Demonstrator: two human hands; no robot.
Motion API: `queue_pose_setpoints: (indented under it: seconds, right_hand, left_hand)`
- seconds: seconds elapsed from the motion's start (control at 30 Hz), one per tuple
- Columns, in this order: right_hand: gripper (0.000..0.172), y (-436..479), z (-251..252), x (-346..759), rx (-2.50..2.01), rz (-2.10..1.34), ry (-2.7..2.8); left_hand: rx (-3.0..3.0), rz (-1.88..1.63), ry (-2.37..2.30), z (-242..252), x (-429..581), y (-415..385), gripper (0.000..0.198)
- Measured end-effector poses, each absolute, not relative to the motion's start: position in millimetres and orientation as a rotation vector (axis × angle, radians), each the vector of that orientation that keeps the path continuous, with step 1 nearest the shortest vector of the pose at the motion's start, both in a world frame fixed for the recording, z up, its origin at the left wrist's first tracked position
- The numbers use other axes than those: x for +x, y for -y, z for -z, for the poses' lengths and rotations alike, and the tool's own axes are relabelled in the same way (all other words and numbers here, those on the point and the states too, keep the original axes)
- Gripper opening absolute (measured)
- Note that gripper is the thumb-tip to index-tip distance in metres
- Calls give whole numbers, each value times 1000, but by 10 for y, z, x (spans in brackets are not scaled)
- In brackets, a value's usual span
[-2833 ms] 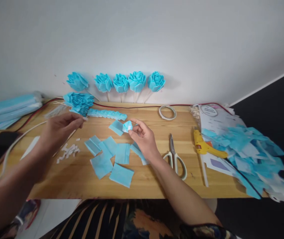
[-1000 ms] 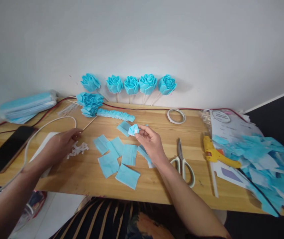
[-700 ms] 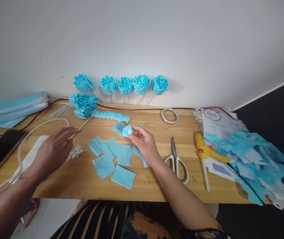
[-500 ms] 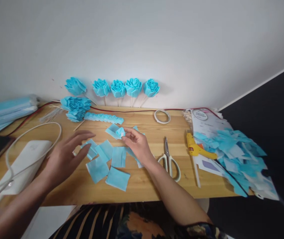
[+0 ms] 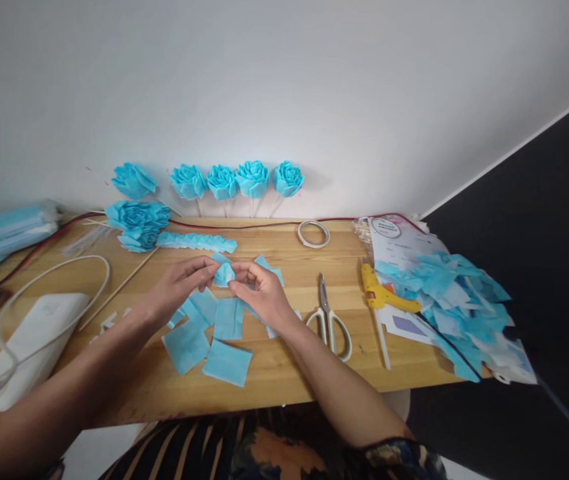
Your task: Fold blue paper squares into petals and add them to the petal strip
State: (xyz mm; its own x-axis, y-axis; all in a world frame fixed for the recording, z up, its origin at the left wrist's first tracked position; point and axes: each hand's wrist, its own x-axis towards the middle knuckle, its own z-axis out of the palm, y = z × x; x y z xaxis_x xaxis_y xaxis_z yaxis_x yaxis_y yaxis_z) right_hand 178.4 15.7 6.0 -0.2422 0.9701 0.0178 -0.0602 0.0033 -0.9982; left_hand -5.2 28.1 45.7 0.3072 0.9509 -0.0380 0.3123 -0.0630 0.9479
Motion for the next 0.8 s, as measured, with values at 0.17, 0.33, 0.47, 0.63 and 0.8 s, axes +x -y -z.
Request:
queue_pose_setpoints:
  seconds: [0.17, 0.33, 0.47, 0.63, 0.8]
  right_hand:
    - [32, -161, -45, 1792, -1047, -1410, 1354]
    - [34, -159, -10, 1798, -1019, -1469, 1377]
    - [41, -148, -43, 1817, -997, -1499, 1476]
    - [27, -156, -161, 1847, -1078, -1459, 1498]
    - [20, -174, -197, 1853, -1115, -1438, 1538]
  left_hand:
    - [1503, -810, -1189, -440, -62, -258, 23]
    - [1402, -853, -1188, -353, -60, -268, 23]
    - [1367, -939, -1225, -312, -92, -292, 22]
    - [1596, -920, -1227, -315, -150, -277, 23]
    - [1920, -943, -1175, -317, -148, -245, 18]
